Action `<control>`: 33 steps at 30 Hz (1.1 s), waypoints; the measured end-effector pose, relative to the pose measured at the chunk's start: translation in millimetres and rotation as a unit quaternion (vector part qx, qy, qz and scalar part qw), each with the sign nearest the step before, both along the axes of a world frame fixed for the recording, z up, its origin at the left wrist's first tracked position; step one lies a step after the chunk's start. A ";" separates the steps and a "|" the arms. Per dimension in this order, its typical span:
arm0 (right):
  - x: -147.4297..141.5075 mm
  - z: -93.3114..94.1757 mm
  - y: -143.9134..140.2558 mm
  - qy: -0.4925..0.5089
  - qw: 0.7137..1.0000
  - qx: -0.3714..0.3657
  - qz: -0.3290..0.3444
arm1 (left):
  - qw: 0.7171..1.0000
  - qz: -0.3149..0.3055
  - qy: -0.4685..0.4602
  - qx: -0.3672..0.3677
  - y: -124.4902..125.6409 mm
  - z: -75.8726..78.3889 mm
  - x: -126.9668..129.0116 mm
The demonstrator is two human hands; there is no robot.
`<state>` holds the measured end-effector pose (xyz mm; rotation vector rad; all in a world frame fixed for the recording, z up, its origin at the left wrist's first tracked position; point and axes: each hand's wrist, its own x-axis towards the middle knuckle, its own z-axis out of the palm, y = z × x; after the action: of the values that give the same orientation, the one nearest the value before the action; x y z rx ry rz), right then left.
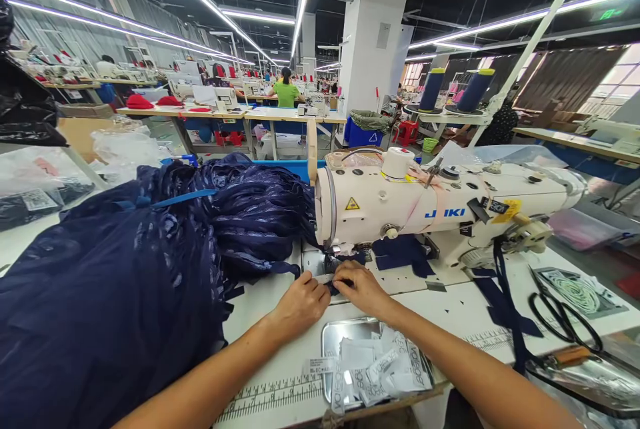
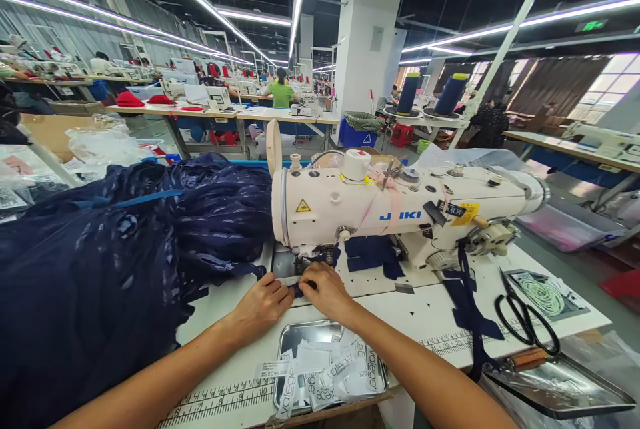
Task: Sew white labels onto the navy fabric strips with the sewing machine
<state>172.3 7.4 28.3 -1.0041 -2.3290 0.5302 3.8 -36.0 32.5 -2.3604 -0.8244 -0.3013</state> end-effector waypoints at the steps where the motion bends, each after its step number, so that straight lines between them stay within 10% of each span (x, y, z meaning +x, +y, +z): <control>1: 1.7 0.1 -2.3 -0.006 1.000 0.004 0.008 | 1.000 0.002 0.000 -0.005 0.3 -0.8 0.5; 10: -2.8 5.7 -33.2 -0.254 0.945 0.206 0.027 | 0.998 0.018 -0.006 -0.065 -5.3 11.5 -6.2; 18: 15.4 9.6 2.7 -0.264 0.901 0.299 0.172 | 0.983 -0.033 -0.097 -0.155 -3.8 4.1 -12.1; 33: 23.0 -0.5 28.2 -0.266 0.919 0.265 0.120 | 0.980 0.091 -0.084 -0.154 13.7 -7.3 23.6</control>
<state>195.3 35.6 27.9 -0.6494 -2.8582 -0.3400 27.4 -22.3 25.2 -2.5436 -1.2377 -0.3189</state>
